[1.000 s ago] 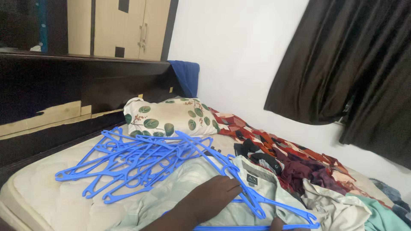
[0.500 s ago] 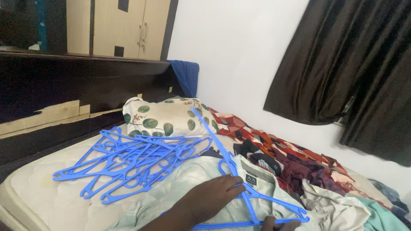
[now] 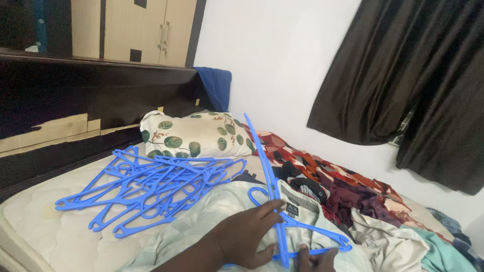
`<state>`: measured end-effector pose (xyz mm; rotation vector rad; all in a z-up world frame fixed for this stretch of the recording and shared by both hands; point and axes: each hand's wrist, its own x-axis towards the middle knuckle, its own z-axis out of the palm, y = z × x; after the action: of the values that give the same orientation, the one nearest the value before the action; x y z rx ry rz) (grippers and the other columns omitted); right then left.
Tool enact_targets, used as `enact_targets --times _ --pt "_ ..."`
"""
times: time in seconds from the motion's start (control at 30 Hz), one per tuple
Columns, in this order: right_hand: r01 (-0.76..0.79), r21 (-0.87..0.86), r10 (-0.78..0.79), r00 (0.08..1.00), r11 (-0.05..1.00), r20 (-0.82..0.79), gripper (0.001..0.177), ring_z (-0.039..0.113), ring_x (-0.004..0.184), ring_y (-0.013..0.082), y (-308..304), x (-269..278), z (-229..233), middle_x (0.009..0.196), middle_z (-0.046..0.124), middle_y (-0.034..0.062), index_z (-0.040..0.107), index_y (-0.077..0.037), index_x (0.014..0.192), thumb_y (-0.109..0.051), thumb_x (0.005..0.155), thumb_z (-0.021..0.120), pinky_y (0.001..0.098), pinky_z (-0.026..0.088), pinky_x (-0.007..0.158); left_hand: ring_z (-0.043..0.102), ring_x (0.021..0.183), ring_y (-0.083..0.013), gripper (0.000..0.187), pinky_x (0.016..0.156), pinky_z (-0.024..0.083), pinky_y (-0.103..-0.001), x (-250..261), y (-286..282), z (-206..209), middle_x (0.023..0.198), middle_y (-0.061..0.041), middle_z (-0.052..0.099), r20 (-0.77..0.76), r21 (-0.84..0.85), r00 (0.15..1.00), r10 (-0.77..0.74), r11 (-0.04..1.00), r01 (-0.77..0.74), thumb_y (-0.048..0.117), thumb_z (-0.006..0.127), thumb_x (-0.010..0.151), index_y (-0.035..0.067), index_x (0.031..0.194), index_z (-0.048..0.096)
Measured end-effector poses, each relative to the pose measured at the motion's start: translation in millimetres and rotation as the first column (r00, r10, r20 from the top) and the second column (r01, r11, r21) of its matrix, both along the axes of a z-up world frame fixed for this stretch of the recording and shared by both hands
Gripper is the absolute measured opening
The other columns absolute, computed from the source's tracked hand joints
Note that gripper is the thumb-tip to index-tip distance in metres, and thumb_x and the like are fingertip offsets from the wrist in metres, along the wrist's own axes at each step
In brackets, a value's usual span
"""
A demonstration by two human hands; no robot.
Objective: The person buttons a light green plaid shirt laid on a bed, then places a blue plastic hanger into the collar and adjusts the shirt on the hanger. The shirt remains on the bed with the hanger inserted.
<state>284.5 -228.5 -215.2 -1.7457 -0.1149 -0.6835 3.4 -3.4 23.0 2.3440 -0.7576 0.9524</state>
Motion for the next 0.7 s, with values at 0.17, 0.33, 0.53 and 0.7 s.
enact_targets --times 0.17,0.33,0.53,0.7 --pt "0.048 -0.15 -0.053 0.998 0.988 -0.028 0.11 0.062 0.045 0.0228 -1.3 -15.8 18.0 0.057 0.066 0.0178 0.011 0.026 0.151 -0.022 0.079 0.078 0.0349 0.048 0.047 0.072 0.099 -0.032 0.052 0.088 0.058 -0.041 1.8 5.4 2.3 0.107 -0.016 0.074 -0.225 -0.222 0.974 0.04 0.971 -0.091 0.042 0.078 0.082 0.005 0.115 0.064" --pt "0.022 -0.227 -0.042 0.995 0.974 -0.086 0.113 0.069 0.048 0.0253 -6.0 -23.5 30.1 0.058 0.071 0.0191 0.014 0.031 0.147 -0.028 0.077 0.08 0.0357 0.055 0.051 0.074 0.088 -0.028 0.038 0.082 0.059 -0.039 8.0 9.1 3.1 0.093 -0.012 0.076 -0.278 -0.247 0.95 0.145 0.944 -0.217 0.043 0.077 0.083 0.008 0.095 0.066" --pt "0.12 -0.257 -0.14 0.988 0.959 -0.061 0.108 0.07 0.052 0.029 -1.1 -26.9 26.2 0.062 0.069 0.0199 0.026 0.028 0.149 -0.03 0.076 0.081 0.0385 0.057 0.057 0.059 0.125 -0.0439 0.041 0.102 0.052 -0.046 1.8 3.6 3.2 0.137 -0.031 0.057 0.212 -0.099 0.975 0.064 0.994 -0.043 0.025 0.077 0.079 -0.001 0.101 0.054" --pt "0.137 -0.343 -0.165 0.985 0.929 -0.055 0.108 0.073 0.059 0.0285 -1.0 -41.8 43.0 0.064 0.072 0.0179 0.031 0.024 0.15 -0.035 0.075 0.081 0.0392 0.059 0.064 0.062 0.122 -0.0385 0.064 0.102 0.052 -0.043 6.6 0.9 7.5 0.138 -0.027 0.055 -0.077 -0.388 0.976 0.205 0.895 -0.219 0.009 0.06 0.083 -0.003 0.141 0.036"
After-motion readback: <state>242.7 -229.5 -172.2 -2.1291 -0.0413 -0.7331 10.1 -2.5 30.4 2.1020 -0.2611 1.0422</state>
